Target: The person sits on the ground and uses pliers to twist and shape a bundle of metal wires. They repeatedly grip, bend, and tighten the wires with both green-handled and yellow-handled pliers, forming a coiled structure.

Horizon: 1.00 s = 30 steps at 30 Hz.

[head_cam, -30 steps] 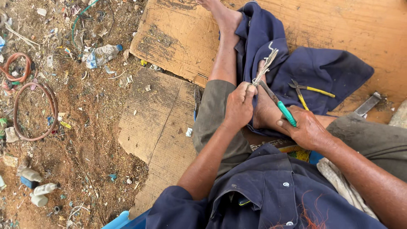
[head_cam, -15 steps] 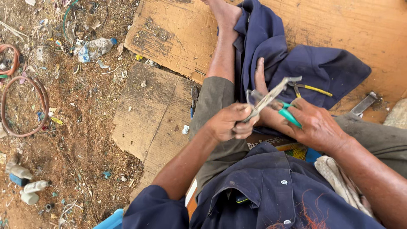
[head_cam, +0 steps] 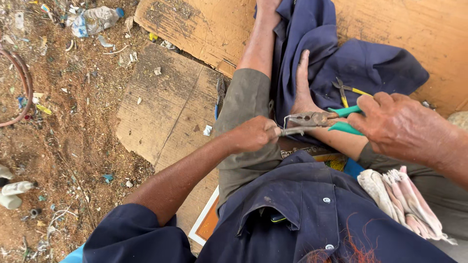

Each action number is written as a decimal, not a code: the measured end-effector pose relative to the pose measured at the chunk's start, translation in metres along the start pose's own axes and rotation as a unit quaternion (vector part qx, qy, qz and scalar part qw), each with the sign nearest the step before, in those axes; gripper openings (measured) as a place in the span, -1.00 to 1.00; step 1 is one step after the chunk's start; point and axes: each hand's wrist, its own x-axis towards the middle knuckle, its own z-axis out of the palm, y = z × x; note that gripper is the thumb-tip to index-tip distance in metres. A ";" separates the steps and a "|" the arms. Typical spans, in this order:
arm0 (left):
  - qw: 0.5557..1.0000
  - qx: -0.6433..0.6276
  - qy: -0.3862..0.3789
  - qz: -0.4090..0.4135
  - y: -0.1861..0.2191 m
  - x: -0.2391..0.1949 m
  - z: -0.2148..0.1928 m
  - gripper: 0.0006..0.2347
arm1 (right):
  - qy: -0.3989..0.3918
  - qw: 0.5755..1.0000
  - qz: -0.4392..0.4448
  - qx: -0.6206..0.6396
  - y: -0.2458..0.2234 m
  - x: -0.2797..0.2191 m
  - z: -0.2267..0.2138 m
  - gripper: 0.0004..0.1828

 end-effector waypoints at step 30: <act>0.904 -0.412 0.051 -0.107 -0.027 -0.021 0.036 -0.72 | -0.121 0.979 0.120 0.109 -0.006 -0.013 -0.005 -0.60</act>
